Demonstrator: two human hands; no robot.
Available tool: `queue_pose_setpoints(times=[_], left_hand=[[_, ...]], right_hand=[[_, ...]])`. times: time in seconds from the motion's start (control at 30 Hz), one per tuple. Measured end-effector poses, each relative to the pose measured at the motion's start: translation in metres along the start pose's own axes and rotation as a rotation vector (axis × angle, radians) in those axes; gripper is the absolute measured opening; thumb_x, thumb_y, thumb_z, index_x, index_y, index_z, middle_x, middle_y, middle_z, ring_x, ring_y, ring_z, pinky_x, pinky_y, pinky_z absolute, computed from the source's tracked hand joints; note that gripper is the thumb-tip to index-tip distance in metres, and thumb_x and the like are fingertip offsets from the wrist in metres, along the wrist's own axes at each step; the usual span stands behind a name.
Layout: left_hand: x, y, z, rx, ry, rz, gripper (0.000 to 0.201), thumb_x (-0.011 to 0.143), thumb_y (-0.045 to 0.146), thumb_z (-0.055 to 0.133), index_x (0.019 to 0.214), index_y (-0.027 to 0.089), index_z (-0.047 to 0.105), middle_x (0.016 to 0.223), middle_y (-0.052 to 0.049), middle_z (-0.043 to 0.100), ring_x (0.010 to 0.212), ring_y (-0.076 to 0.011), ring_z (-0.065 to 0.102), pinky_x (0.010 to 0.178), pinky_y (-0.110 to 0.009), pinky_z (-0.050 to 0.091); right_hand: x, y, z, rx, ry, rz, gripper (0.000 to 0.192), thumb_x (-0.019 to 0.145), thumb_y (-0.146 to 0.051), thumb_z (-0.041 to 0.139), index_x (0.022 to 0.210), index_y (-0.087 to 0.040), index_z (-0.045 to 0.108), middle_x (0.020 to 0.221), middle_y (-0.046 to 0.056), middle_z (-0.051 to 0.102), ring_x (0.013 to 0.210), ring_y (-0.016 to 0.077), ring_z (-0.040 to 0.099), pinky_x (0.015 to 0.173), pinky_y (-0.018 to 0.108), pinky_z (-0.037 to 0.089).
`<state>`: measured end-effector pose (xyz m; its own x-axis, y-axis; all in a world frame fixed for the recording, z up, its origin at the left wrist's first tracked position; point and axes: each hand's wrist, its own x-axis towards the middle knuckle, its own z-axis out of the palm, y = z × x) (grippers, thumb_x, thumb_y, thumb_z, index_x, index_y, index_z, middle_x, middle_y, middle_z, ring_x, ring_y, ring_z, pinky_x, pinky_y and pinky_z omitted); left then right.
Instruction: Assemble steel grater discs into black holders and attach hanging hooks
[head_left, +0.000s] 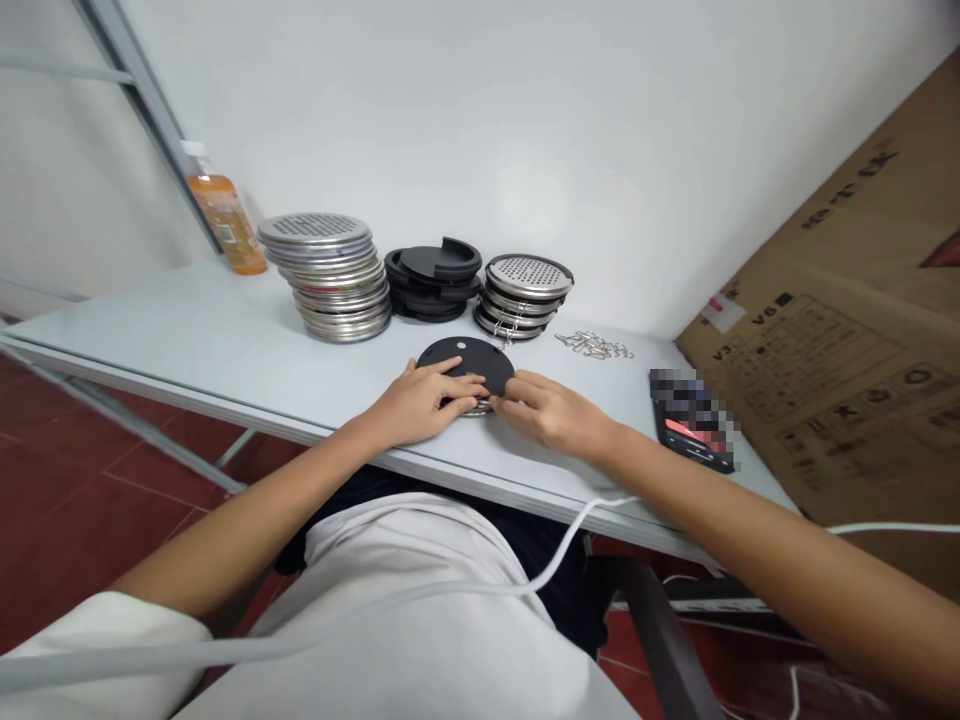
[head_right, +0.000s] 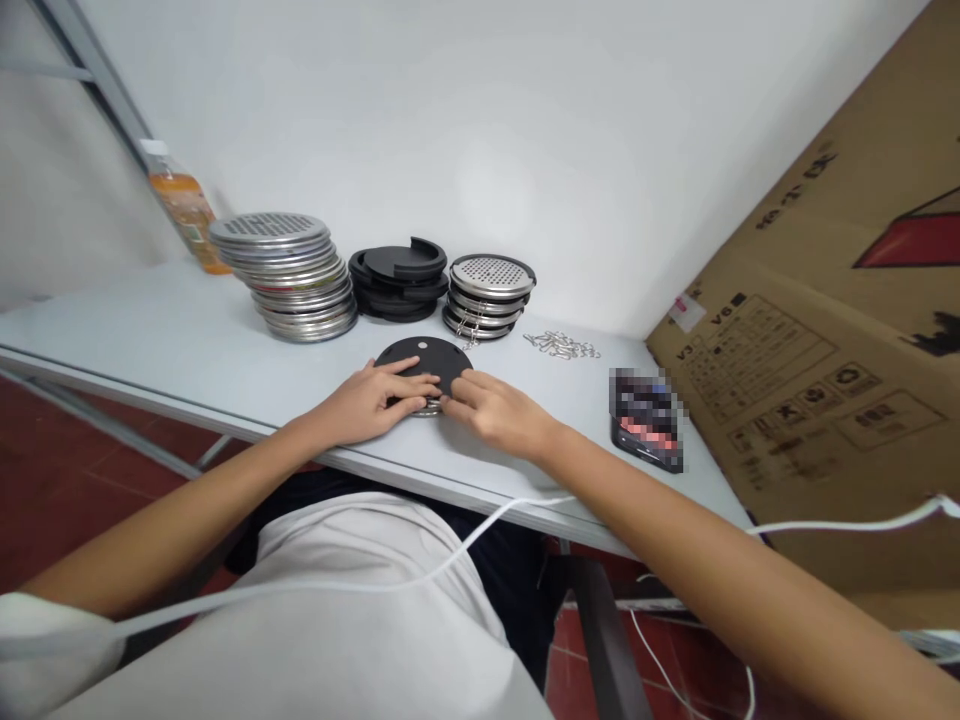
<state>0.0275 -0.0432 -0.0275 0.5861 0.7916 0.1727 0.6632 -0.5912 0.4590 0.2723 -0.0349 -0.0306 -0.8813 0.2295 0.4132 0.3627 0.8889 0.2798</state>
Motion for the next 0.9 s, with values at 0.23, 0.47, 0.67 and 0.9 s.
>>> queue_pose_setpoints(times=[0.23, 0.47, 0.67, 0.9], left_hand=[[-0.003, -0.009, 0.001, -0.048, 0.032, 0.079, 0.043, 0.098, 0.044, 0.050, 0.137, 0.031, 0.062, 0.143, 0.002, 0.060, 0.149, -0.0269, 0.035, 0.121, -0.051, 0.028], [-0.007, -0.004, 0.002, -0.043, 0.067, 0.059, 0.041, 0.097, 0.046, 0.053, 0.135, 0.034, 0.063, 0.147, 0.003, 0.057, 0.149, -0.0281, 0.035, 0.120, -0.050, 0.030], [-0.009, -0.004, 0.000, -0.040, 0.047, 0.075, 0.043, 0.097, 0.035, 0.052, 0.139, 0.033, 0.061, 0.149, 0.003, 0.055, 0.150, -0.0280, 0.033, 0.120, -0.050, 0.029], [-0.010, -0.002, -0.003, -0.039, 0.035, 0.061, 0.043, 0.098, 0.044, 0.049, 0.137, 0.032, 0.062, 0.149, 0.002, 0.054, 0.150, -0.0294, 0.033, 0.120, -0.051, 0.028]], right_hand=[[-0.003, -0.005, -0.002, 0.336, 0.051, 0.269, 0.017, 0.098, -0.022, 0.055, 0.103, -0.015, 0.069, 0.091, 0.010, 0.062, 0.086, 0.0197, 0.056, 0.078, 0.033, 0.049], [-0.005, -0.026, -0.040, 0.879, -0.113, 0.765, 0.027, 0.090, -0.036, 0.066, 0.107, -0.016, 0.073, 0.094, 0.008, 0.069, 0.076, 0.0165, 0.062, 0.070, 0.031, 0.051], [-0.016, -0.028, -0.038, 1.240, -0.239, 0.694, 0.033, 0.090, -0.045, 0.065, 0.082, -0.014, 0.074, 0.075, 0.003, 0.066, 0.069, 0.0140, 0.056, 0.066, 0.028, 0.045], [-0.013, -0.040, -0.017, 0.858, -0.042, 0.793, 0.025, 0.094, -0.034, 0.059, 0.082, -0.016, 0.071, 0.074, 0.001, 0.062, 0.066, 0.0123, 0.051, 0.062, 0.026, 0.039]])
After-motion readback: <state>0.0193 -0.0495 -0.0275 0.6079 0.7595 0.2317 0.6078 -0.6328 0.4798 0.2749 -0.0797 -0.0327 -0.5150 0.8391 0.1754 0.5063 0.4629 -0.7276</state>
